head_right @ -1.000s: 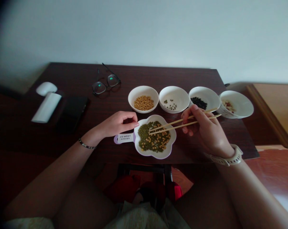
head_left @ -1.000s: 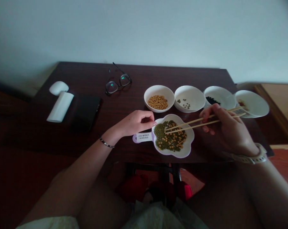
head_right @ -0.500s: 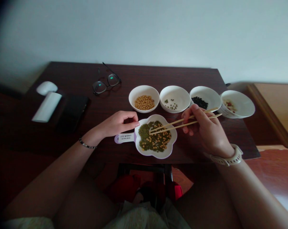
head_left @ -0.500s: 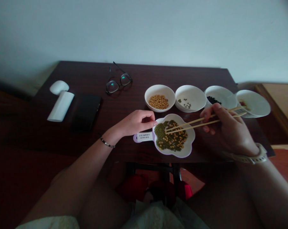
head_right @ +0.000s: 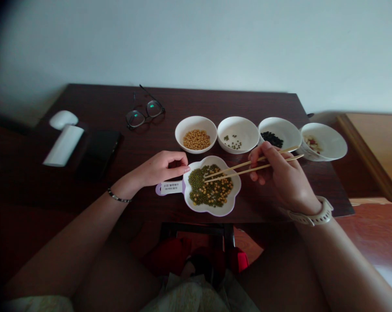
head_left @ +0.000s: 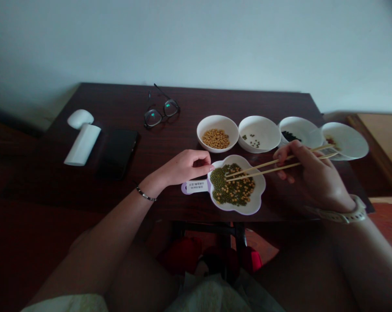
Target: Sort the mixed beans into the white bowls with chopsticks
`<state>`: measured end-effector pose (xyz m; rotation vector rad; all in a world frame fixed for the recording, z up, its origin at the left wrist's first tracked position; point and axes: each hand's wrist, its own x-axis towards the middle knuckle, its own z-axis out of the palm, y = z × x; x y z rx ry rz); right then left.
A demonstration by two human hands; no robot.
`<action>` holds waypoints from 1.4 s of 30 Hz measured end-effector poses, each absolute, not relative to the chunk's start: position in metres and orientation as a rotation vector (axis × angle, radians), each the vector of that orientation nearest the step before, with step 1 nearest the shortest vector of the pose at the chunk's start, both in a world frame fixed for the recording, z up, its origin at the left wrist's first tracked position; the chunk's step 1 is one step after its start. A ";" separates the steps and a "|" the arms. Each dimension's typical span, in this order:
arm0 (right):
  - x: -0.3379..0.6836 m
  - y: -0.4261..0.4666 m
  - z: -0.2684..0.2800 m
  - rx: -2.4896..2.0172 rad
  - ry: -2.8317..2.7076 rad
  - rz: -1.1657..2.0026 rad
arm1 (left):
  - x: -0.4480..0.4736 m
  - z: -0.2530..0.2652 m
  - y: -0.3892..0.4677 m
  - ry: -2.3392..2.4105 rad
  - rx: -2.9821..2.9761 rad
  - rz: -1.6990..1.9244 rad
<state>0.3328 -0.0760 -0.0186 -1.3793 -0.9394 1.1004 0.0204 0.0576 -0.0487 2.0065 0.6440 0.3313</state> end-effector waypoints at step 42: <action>0.320 -0.041 -0.013 -0.835 -0.346 1.144 | 0.020 -0.047 0.055 0.634 2.005 0.356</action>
